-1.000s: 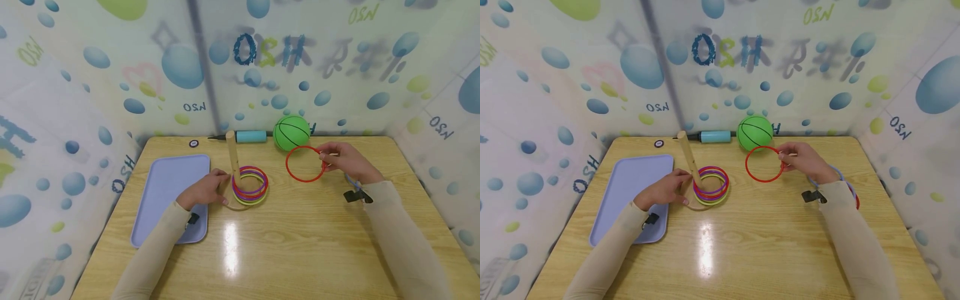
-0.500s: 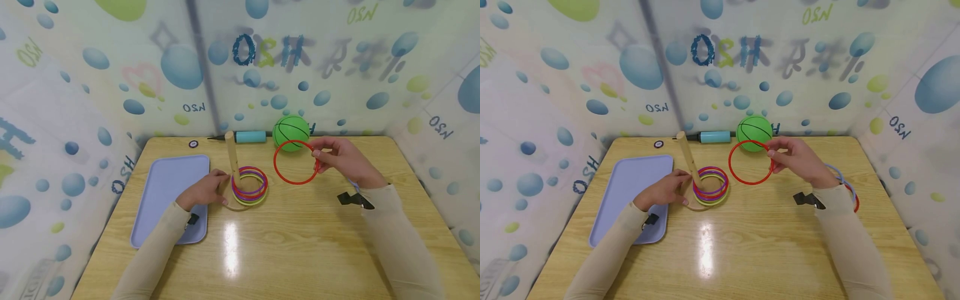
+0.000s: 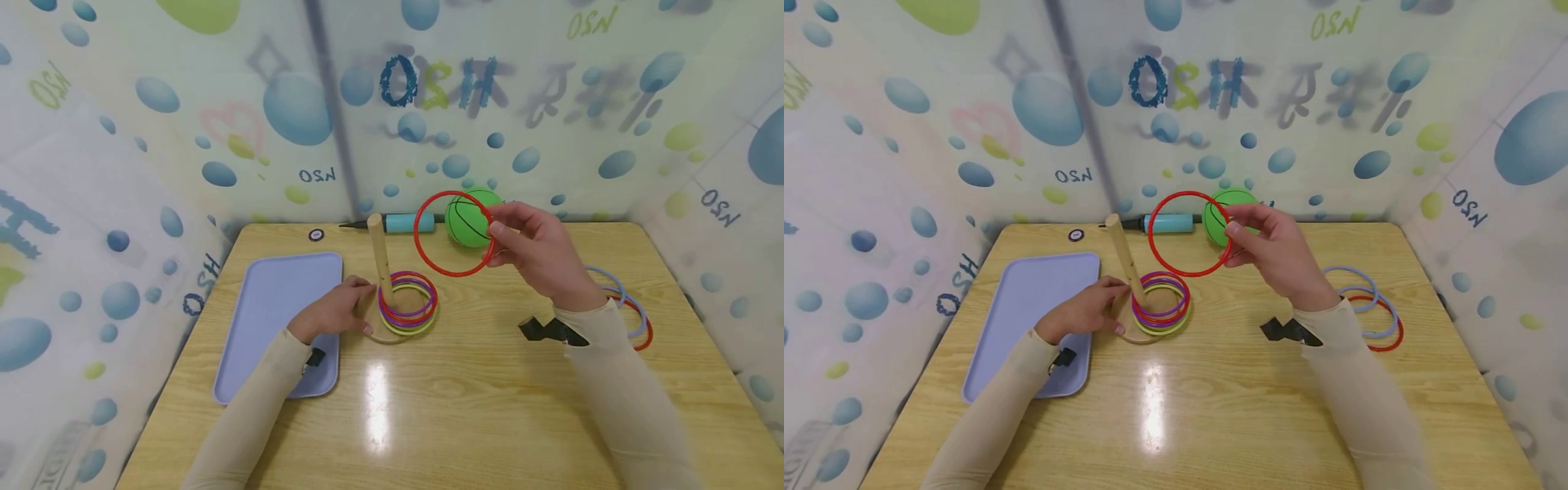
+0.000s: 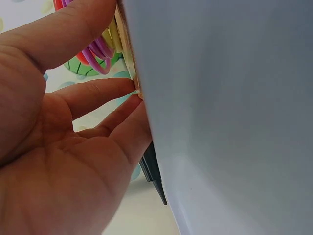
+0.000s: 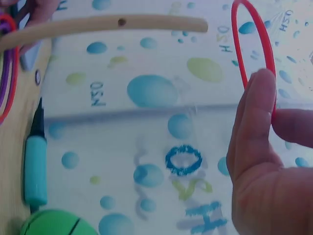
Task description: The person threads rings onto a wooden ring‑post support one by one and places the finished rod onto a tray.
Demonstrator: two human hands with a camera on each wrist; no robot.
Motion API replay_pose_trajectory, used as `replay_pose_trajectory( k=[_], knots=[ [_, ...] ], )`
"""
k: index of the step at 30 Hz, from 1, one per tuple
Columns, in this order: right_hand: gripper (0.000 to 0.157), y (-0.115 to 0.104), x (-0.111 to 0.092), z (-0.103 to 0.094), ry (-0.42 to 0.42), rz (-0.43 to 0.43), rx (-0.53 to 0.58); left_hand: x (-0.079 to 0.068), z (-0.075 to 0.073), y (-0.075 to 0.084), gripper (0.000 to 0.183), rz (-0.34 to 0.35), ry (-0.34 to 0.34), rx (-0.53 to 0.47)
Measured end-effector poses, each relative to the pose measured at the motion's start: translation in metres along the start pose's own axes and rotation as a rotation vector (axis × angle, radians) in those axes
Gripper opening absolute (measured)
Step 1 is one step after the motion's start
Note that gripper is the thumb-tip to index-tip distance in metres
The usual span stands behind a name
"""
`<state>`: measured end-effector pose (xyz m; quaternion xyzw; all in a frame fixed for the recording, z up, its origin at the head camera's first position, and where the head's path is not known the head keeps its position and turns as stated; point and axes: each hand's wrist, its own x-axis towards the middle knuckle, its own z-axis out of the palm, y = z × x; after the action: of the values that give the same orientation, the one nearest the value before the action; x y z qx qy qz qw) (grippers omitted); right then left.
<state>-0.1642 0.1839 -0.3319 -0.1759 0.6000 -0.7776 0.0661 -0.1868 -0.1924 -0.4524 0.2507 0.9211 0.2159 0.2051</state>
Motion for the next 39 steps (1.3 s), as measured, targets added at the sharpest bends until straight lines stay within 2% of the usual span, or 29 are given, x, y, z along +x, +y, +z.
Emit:
replay_pose_trajectory(
  k=[9,16,20,25,33,39],
  knots=[
    [0.023,0.005,0.023,0.038,0.009,-0.028,0.131,0.0,-0.001,0.0,0.094,-0.01,-0.011,0.005],
    [0.02,0.022,0.043,0.06,-0.012,0.04,0.167,0.002,0.002,-0.004,0.093,-0.002,-0.012,0.018],
    [0.019,0.035,0.05,0.068,0.002,0.112,0.137,0.002,0.003,-0.006,0.093,-0.001,-0.007,0.016],
    [0.022,0.053,0.052,0.071,0.025,0.202,0.04,0.003,0.003,-0.006,0.093,0.006,0.003,0.016],
    [0.033,0.085,0.049,0.061,0.025,0.324,-0.111,0.001,0.004,-0.006,0.089,0.02,0.014,0.01],
    [0.039,0.103,0.043,0.05,0.017,0.385,-0.16,0.003,0.003,-0.008,0.084,0.022,0.024,-0.006]
  ],
)
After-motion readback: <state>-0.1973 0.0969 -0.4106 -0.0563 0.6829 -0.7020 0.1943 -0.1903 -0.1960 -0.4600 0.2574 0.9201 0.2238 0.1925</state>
